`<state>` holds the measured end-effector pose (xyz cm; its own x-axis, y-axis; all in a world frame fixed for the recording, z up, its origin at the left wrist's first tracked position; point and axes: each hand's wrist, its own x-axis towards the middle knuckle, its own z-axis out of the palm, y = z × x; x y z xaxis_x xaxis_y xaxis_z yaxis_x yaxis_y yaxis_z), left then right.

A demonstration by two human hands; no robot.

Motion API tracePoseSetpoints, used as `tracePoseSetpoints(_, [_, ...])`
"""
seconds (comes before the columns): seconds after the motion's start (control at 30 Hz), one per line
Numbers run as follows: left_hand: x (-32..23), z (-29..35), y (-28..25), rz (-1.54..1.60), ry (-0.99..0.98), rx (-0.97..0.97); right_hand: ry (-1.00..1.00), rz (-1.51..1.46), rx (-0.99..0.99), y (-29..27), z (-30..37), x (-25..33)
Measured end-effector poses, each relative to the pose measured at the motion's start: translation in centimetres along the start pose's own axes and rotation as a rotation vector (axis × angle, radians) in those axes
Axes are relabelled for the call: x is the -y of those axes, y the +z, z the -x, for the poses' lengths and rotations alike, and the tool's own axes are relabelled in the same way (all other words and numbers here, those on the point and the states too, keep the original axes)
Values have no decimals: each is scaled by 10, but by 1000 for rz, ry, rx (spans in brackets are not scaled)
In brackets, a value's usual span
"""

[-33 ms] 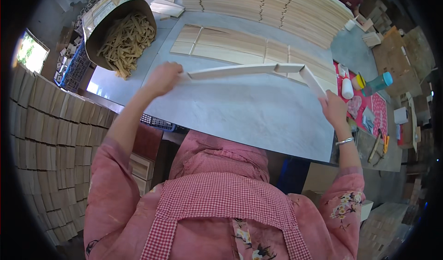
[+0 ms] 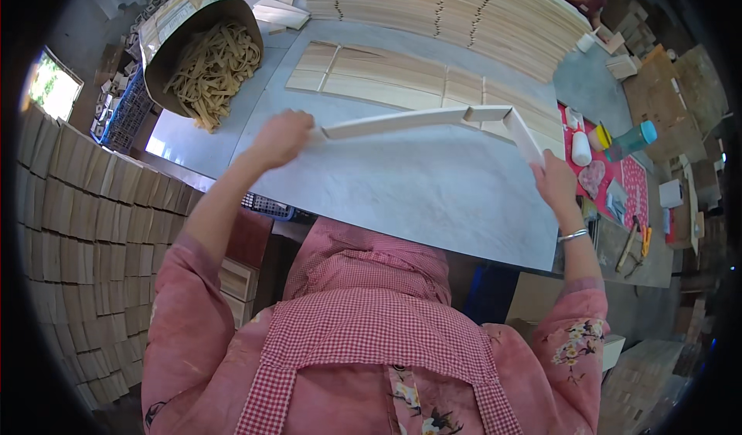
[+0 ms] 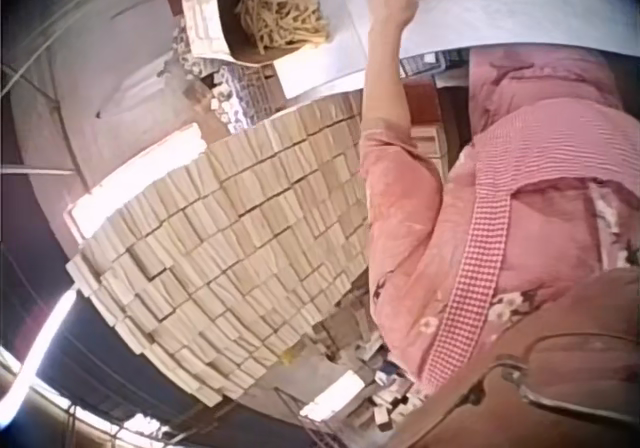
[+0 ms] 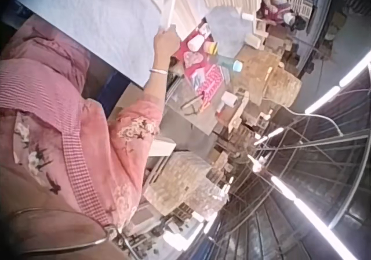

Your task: Assembling rectangular wooden boxes using wood panels, glue, and a pneumatic nail gun.

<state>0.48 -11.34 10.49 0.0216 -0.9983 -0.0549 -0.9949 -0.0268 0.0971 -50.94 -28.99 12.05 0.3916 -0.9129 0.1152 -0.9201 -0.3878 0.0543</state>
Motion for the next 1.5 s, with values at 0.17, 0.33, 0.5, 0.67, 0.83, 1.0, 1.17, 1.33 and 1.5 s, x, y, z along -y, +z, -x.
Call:
tracePoseSetpoints(0.17, [-29, 6, 17, -30, 88, -12, 40, -30, 1, 28, 2, 41])
tracePoseSetpoints(0.33, [-29, 3, 10, 141, 85, 72, -211, -437, 108, 9, 10, 87])
tracePoseSetpoints(0.5, [-25, -19, 37, 401, 33, 14, -345, -633, 257, -1, 38, 166])
tracePoseSetpoints(0.67, [-29, -13, 42, 620, -165, -50, -667, -301, -170, 7, 48, 205])
tracePoseSetpoints(0.83, [-39, -3, 57, 693, -235, -169, -649, -548, -158, 33, 46, 224])
tracePoseSetpoints(1.0, [-46, 0, 59, 657, -211, -256, -607, -585, -211, 42, 42, 230])
tracePoseSetpoints(1.17, [-42, -1, 61, 669, -204, -257, -632, -544, -158, 38, 40, 229])
tracePoseSetpoints(1.33, [-33, 0, 55, 751, -195, -100, -618, -541, -146, 37, 38, 228])
tracePoseSetpoints(1.5, [-23, 11, 51, 1129, -157, -2, -561, -500, -123, 39, 37, 212])
